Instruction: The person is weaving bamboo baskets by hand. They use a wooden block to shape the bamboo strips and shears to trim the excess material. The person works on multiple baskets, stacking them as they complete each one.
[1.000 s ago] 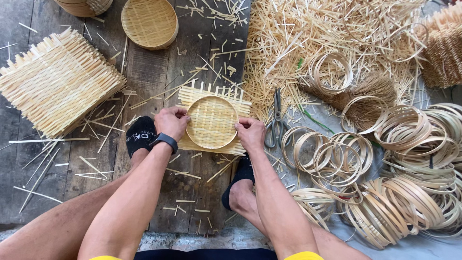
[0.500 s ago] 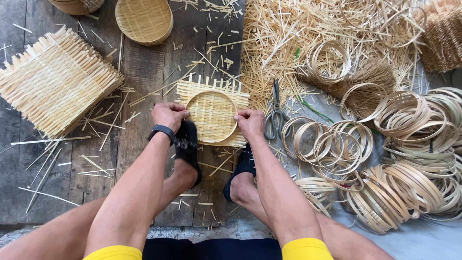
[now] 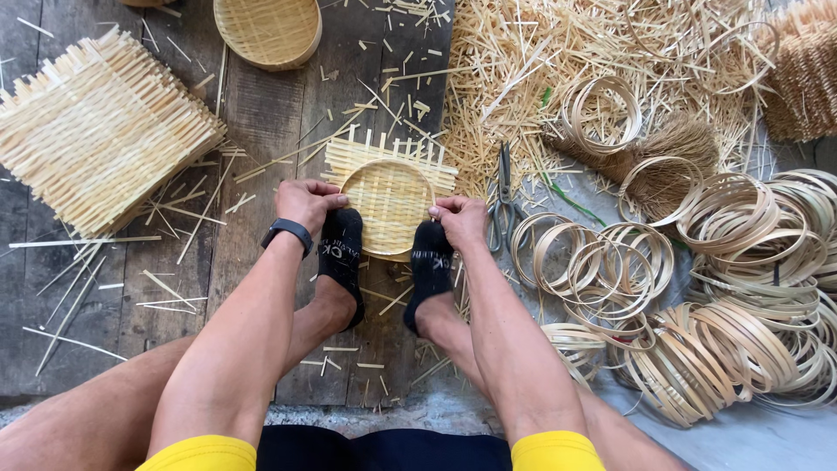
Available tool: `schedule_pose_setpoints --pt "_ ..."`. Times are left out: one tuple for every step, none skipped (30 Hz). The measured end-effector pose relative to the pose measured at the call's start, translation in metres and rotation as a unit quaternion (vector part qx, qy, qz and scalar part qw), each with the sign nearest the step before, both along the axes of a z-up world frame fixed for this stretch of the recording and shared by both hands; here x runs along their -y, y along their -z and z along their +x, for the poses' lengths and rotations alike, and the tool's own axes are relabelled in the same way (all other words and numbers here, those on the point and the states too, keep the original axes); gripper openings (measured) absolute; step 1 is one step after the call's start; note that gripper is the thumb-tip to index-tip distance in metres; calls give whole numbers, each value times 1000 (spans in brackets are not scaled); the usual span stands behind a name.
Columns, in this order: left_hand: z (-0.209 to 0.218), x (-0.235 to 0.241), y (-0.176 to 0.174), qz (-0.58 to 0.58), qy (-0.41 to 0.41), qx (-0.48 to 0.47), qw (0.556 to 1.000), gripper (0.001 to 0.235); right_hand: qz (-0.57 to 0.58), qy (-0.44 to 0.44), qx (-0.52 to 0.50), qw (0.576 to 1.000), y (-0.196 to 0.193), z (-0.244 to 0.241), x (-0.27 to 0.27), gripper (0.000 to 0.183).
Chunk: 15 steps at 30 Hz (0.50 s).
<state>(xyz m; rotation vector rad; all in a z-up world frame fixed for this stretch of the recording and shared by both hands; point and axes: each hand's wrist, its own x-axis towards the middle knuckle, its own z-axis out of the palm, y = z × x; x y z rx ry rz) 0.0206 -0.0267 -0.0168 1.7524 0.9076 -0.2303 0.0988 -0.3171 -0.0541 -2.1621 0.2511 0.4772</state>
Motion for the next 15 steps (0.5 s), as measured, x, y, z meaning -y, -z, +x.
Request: schedule_pose_setpoints --pt "3 0 -4 9 11 3 1000 25 -5 -16 3 1000 -6 5 0 22" --pt "6 -1 -9 18 23 7 1000 25 -10 -32 7 999 -15 9 0 23" --pt "7 -1 -14 26 35 9 999 25 -16 -48 9 999 -25 9 -2 23" --pt "10 -2 -19 45 68 -15 997 25 -38 -60 -6 997 -37 9 -5 24" --pt "14 0 -23 62 100 -40 992 24 -61 -74 -21 995 -50 7 -10 26" --pt "20 1 -25 80 132 -64 986 24 -85 -88 -37 992 -61 4 -18 28" --pt "25 5 -25 136 169 -10 976 26 -128 -124 7 984 -71 -3 -27 41" --pt "33 9 -23 191 206 44 959 28 -171 -160 51 971 -77 -10 -39 56" --pt "42 15 -20 222 245 131 935 27 -131 -264 162 942 -82 -18 -52 87" --pt "51 19 -17 250 281 217 901 27 -86 -362 268 889 -85 -27 -65 119" --pt "59 22 -13 275 304 266 873 25 -157 -402 247 867 -85 -34 -78 126" --pt "67 25 -8 298 325 314 841 24 -227 -440 224 839 -83 -42 -90 133" --pt "74 28 -3 322 345 362 804 24 -295 -474 202 805 -81 -46 -99 140" --pt "78 30 3 274 338 321 841 24 -292 -450 223 814 -76 -49 -106 130" --pt "80 31 11 226 329 276 874 24 -288 -428 242 822 -70 -51 -113 120"
